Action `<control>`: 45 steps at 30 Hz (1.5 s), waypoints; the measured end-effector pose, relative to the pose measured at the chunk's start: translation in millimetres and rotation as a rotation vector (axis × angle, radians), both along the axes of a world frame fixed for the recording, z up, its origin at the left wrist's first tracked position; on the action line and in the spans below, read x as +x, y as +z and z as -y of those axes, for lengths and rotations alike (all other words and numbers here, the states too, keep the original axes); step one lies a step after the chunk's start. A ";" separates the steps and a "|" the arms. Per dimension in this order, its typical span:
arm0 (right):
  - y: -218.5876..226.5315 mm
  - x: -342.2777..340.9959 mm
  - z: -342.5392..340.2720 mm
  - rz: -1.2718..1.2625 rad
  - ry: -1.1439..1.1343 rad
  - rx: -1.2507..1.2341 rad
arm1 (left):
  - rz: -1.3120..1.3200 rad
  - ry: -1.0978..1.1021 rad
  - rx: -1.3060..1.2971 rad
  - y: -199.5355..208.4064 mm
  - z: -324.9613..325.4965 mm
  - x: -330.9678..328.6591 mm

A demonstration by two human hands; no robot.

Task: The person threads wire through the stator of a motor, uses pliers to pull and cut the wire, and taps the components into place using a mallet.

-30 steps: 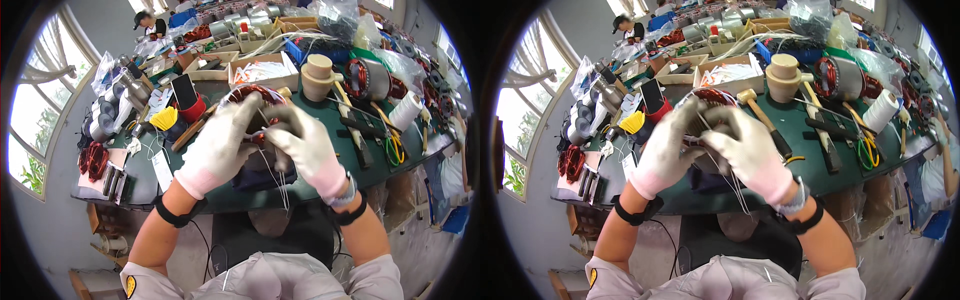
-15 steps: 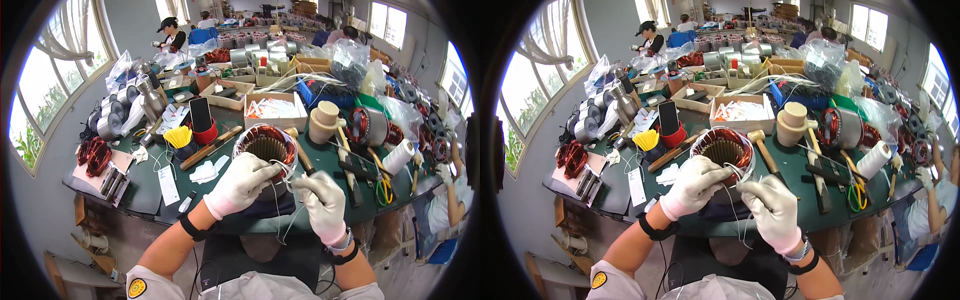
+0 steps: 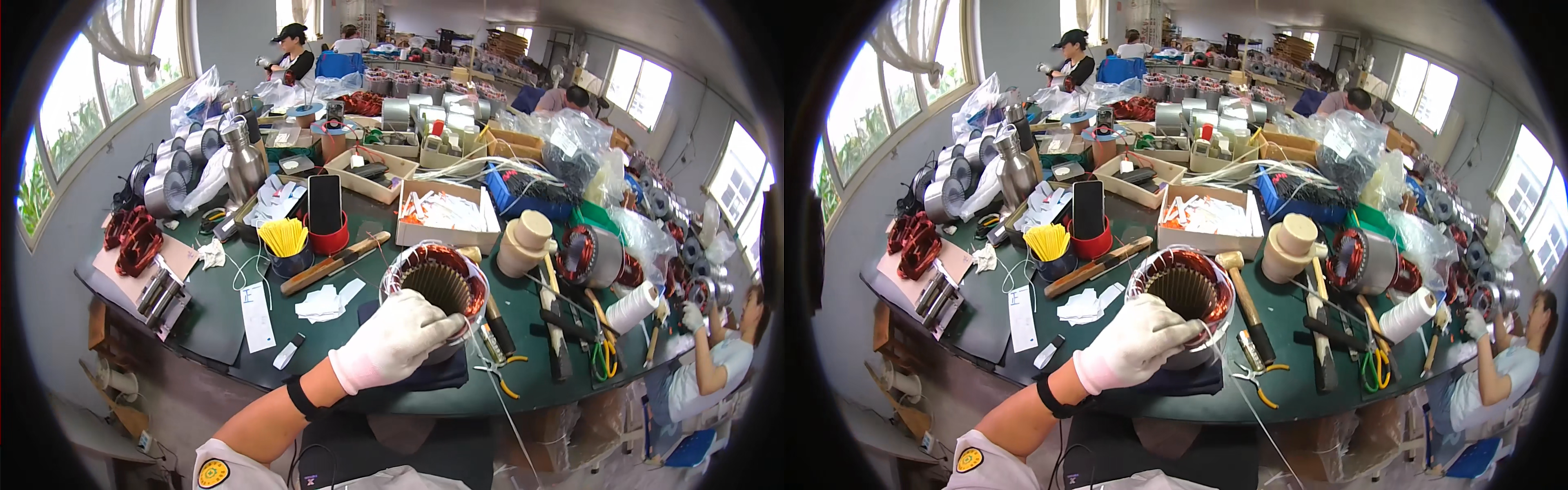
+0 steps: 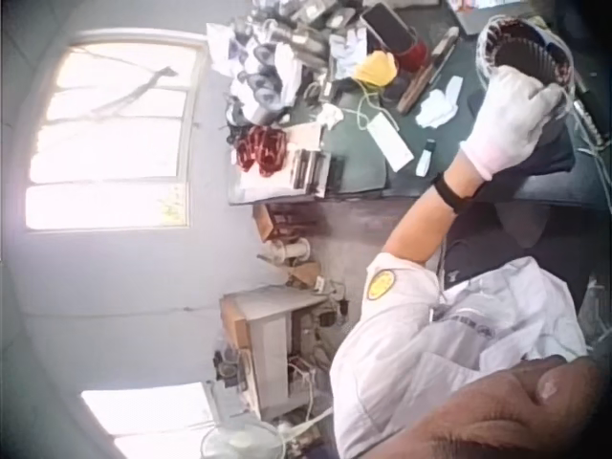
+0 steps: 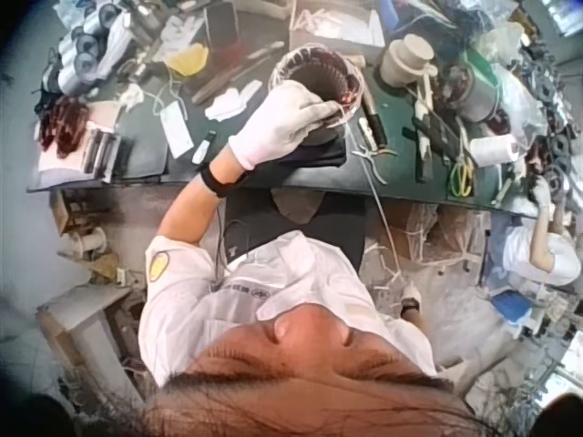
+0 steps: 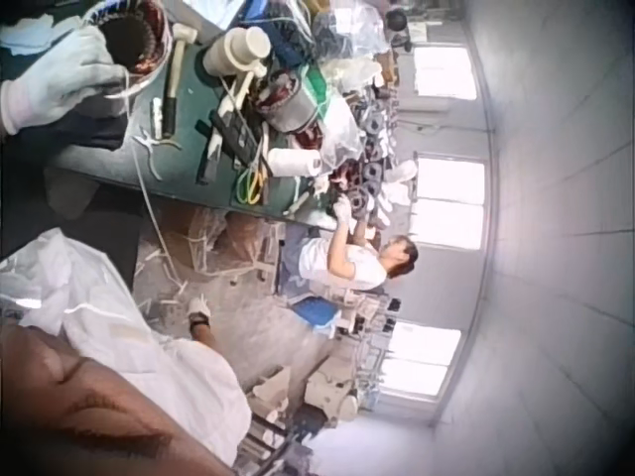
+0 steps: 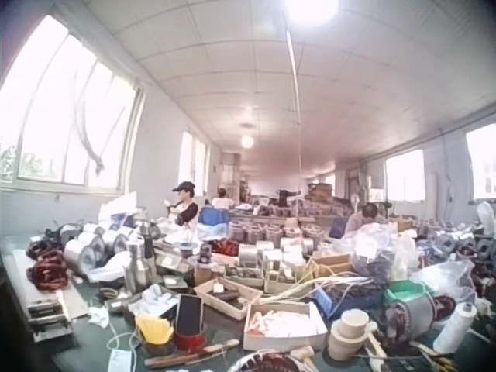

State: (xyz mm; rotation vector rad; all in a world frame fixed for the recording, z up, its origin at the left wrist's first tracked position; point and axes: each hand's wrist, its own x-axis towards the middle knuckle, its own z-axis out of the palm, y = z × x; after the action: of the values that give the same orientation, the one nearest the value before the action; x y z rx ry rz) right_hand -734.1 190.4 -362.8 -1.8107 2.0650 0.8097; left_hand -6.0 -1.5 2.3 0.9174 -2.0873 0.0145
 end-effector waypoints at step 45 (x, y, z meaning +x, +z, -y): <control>388.9 483.8 275.7 1.251 0.884 -0.717 | 0.049 -0.029 0.065 3.9 -1.2 15.4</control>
State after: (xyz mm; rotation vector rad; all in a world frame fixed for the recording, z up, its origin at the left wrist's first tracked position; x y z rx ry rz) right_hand -250.3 -85.3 26.1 -2.5265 0.6809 -0.9421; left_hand 9.3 -0.3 6.1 0.9336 -2.1569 -0.0474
